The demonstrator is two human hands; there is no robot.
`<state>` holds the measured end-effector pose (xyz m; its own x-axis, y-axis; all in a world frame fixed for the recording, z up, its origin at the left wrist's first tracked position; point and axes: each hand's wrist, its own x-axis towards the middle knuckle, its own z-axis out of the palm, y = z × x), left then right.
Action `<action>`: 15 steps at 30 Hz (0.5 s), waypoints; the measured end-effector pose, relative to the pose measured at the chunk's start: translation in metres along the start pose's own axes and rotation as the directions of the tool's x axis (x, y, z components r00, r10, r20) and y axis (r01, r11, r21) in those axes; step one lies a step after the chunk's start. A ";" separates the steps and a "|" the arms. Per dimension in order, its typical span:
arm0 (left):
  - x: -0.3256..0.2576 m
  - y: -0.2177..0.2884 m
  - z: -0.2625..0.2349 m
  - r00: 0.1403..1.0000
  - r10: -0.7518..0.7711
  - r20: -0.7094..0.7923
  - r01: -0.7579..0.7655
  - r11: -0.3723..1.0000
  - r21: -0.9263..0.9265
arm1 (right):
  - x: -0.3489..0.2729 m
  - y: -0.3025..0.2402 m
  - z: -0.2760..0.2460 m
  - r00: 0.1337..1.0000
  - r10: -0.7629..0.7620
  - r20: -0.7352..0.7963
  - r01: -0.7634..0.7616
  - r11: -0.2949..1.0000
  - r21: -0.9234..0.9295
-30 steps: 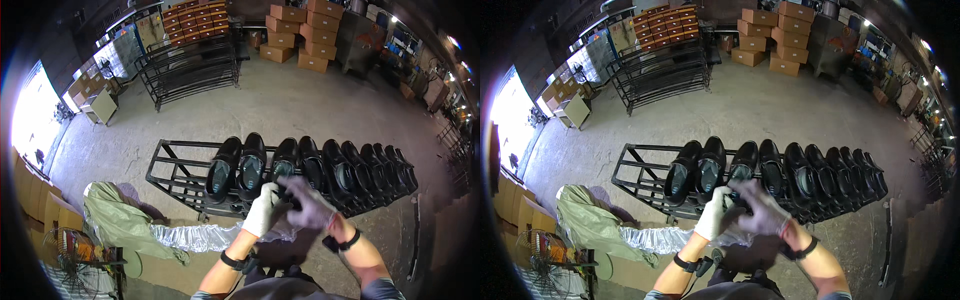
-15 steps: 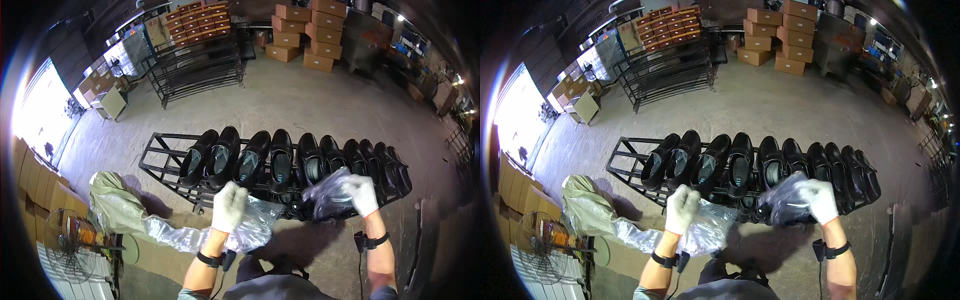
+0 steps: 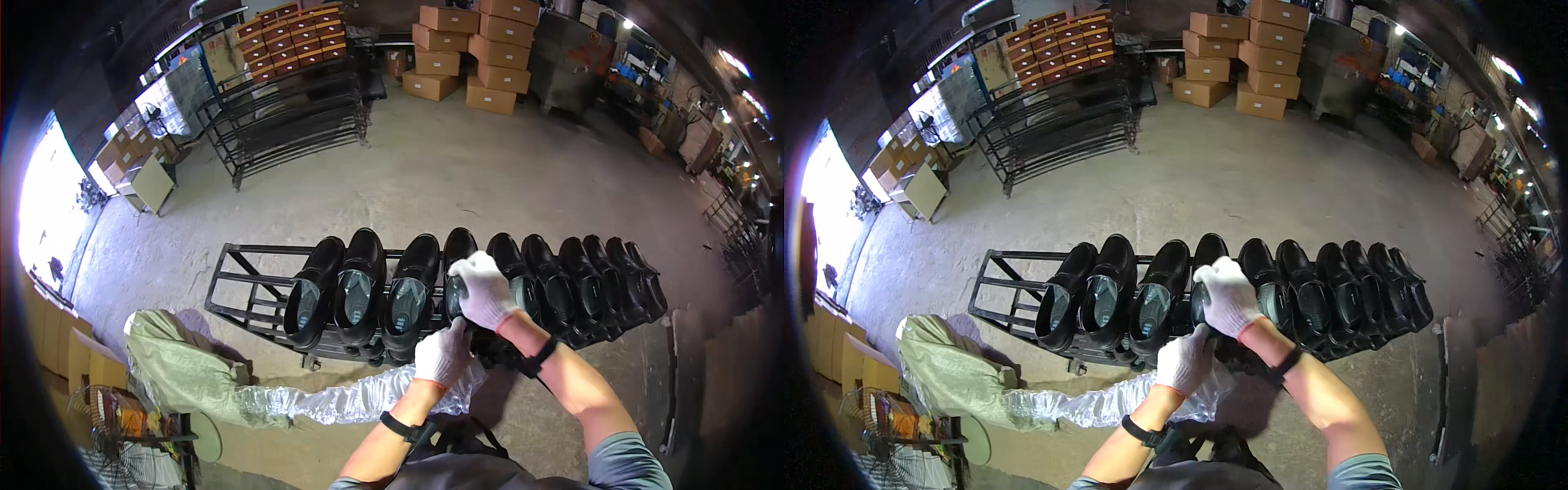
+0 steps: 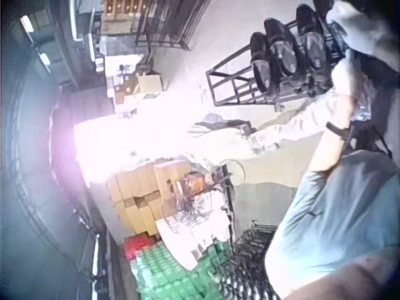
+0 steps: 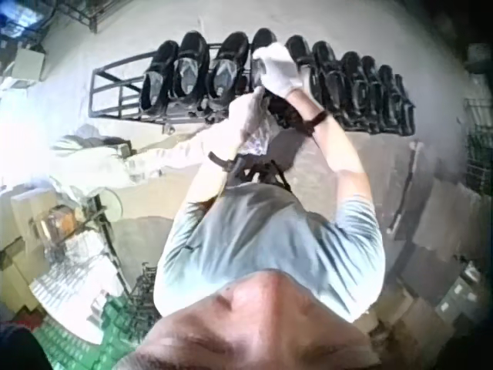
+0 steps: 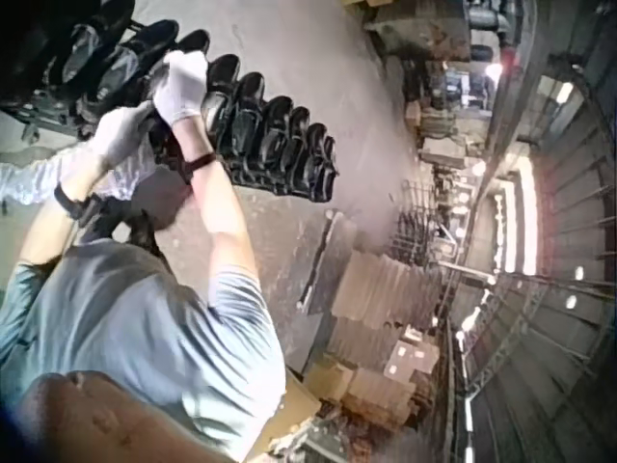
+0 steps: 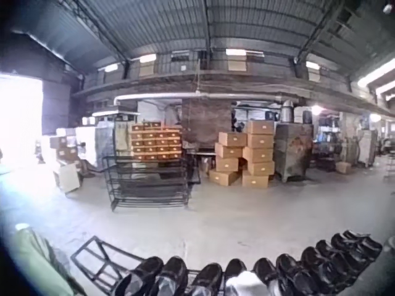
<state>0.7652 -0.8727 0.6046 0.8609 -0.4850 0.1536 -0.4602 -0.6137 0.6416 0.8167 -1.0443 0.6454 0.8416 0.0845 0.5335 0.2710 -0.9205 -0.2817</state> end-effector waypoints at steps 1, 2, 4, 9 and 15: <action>-0.002 -0.004 -0.005 0.998 -0.051 0.039 0.051 0.999 0.013 | -0.003 -0.005 -0.005 0.994 0.060 0.091 -0.060 0.998 -0.002; -0.003 0.000 -0.005 0.992 -0.083 0.090 0.082 0.997 0.016 | -0.007 -0.006 -0.019 0.987 0.095 0.126 -0.095 0.995 -0.005; -0.003 0.007 -0.002 0.987 -0.074 0.143 0.072 0.997 0.025 | 0.003 0.016 -0.011 0.986 0.093 0.135 -0.080 0.992 -0.100; -0.007 0.015 -0.004 0.998 0.054 0.030 -0.053 0.998 -0.028 | -0.003 0.026 -0.029 0.999 0.036 -0.038 -0.044 0.969 -0.245; -0.031 0.078 -0.024 0.999 0.040 0.008 -0.027 0.809 -0.587 | -0.122 -0.019 -0.125 0.955 -0.125 0.267 -0.058 0.809 0.585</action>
<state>0.7076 -0.8903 0.6683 0.8402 -0.5141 0.1725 -0.2681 -0.1172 0.9562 0.6503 -1.0850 0.6849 0.8950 0.2979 0.3320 0.4441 -0.5262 -0.7252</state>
